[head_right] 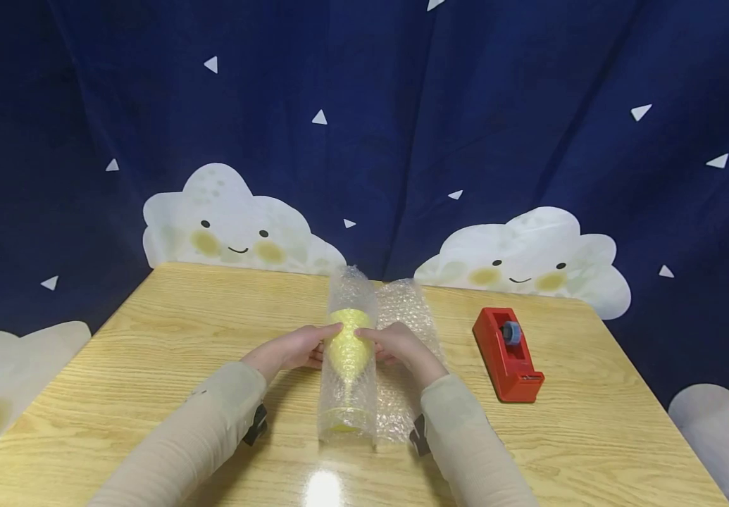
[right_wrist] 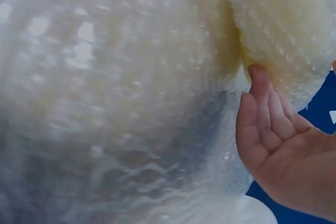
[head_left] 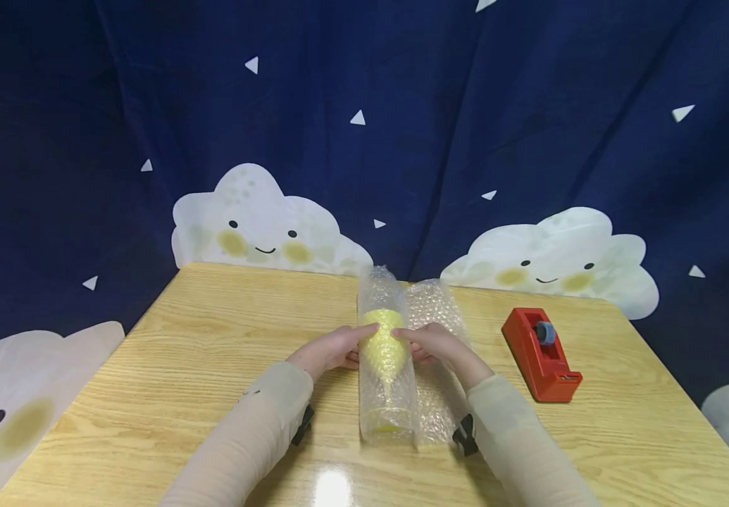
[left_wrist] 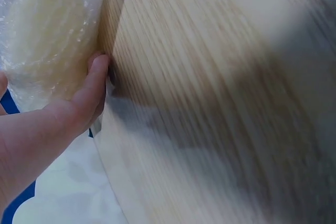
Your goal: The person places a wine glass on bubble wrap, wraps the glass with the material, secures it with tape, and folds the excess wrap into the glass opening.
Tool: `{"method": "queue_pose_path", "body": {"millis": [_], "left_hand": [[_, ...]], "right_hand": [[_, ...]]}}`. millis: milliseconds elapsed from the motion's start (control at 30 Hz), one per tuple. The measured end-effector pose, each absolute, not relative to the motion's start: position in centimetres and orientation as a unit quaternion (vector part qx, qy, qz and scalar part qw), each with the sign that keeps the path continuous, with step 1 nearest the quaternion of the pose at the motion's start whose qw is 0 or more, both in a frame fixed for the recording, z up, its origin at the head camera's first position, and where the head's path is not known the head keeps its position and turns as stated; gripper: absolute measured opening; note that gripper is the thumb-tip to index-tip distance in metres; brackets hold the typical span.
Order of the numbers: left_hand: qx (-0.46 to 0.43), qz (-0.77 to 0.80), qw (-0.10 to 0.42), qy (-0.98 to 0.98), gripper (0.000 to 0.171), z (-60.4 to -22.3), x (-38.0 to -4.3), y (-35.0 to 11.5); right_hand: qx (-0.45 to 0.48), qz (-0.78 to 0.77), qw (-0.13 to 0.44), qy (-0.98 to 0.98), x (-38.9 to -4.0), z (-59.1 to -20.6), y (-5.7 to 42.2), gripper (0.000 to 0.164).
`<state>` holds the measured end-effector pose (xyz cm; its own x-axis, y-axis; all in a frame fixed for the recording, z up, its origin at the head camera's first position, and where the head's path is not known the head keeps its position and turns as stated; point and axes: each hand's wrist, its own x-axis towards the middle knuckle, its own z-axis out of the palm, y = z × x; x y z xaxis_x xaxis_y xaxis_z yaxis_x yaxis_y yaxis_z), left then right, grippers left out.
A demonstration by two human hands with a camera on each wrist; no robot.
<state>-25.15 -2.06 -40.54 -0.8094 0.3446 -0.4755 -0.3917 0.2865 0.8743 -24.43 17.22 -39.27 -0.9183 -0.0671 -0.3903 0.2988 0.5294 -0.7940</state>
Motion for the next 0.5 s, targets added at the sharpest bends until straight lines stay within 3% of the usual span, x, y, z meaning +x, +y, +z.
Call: {"method": "queue_pose_path", "body": {"millis": [233, 367, 500], "left_hand": [[-0.025, 0.599, 0.299, 0.742, 0.072, -41.0, -25.1, -2.1], [-0.017, 0.596, 0.302, 0.744, 0.064, -40.8, -25.1, -2.2], [-0.014, 0.602, 0.306, 0.737, 0.043, -40.5, -25.1, -2.2]], "right_hand": [[0.062, -0.546, 0.224, 0.805, -24.6, -40.6, 17.9, 0.053], [0.057, -0.557, 0.229, 0.797, -24.7, -40.7, 18.1, 0.054], [0.057, -0.551, 0.225, 0.801, -24.8, -40.7, 18.2, 0.053]]}}
